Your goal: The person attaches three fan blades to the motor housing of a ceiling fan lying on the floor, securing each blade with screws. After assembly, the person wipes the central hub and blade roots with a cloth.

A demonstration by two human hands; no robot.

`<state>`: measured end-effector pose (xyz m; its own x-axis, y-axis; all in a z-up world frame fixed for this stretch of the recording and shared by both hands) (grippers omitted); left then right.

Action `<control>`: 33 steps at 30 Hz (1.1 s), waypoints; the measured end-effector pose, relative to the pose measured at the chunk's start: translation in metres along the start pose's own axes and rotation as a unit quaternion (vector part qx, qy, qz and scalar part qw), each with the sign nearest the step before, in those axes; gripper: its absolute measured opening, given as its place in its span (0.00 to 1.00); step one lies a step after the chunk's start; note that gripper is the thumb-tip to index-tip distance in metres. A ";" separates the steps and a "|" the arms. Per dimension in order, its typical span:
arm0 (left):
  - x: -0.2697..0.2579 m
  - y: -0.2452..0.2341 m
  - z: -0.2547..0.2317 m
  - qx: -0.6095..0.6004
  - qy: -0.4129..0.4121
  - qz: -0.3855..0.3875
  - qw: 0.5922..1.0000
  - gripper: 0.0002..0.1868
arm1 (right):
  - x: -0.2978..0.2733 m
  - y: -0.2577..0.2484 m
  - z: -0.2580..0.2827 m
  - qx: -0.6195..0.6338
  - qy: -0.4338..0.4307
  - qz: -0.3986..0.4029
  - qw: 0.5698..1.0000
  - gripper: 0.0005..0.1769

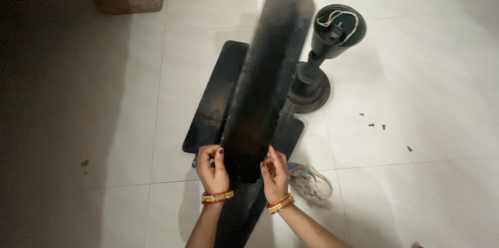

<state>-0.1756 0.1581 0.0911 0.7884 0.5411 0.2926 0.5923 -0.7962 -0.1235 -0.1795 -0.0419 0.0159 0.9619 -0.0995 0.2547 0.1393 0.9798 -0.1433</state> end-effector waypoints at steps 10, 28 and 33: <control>-0.037 0.054 -0.069 0.057 0.136 0.066 0.987 0.04 | -0.011 -0.043 0.002 0.038 0.036 0.043 0.998 0.52; -0.070 0.221 -0.153 0.084 0.435 0.229 0.867 0.10 | 0.109 -0.243 0.031 0.258 0.307 -0.151 0.903 0.05; -0.078 0.280 -0.135 0.123 0.457 0.306 0.826 0.17 | 0.142 -0.292 -0.003 0.261 0.265 -0.194 0.908 0.08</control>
<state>-0.0934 -0.1436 0.1617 0.5640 -0.4622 0.6843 0.2350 -0.7046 -0.6696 -0.0830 -0.3430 0.0909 0.8613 -0.3889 -0.3270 0.4948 0.7880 0.3663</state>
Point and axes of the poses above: each hand's wrist, its own x-axis towards the middle knuckle, its own y-axis out of the palm, z = x × y, the point moved 5 cm from there along x, towards the middle knuckle, and after that the axes turned 3 degrees about -x, right-handed, at the moved point
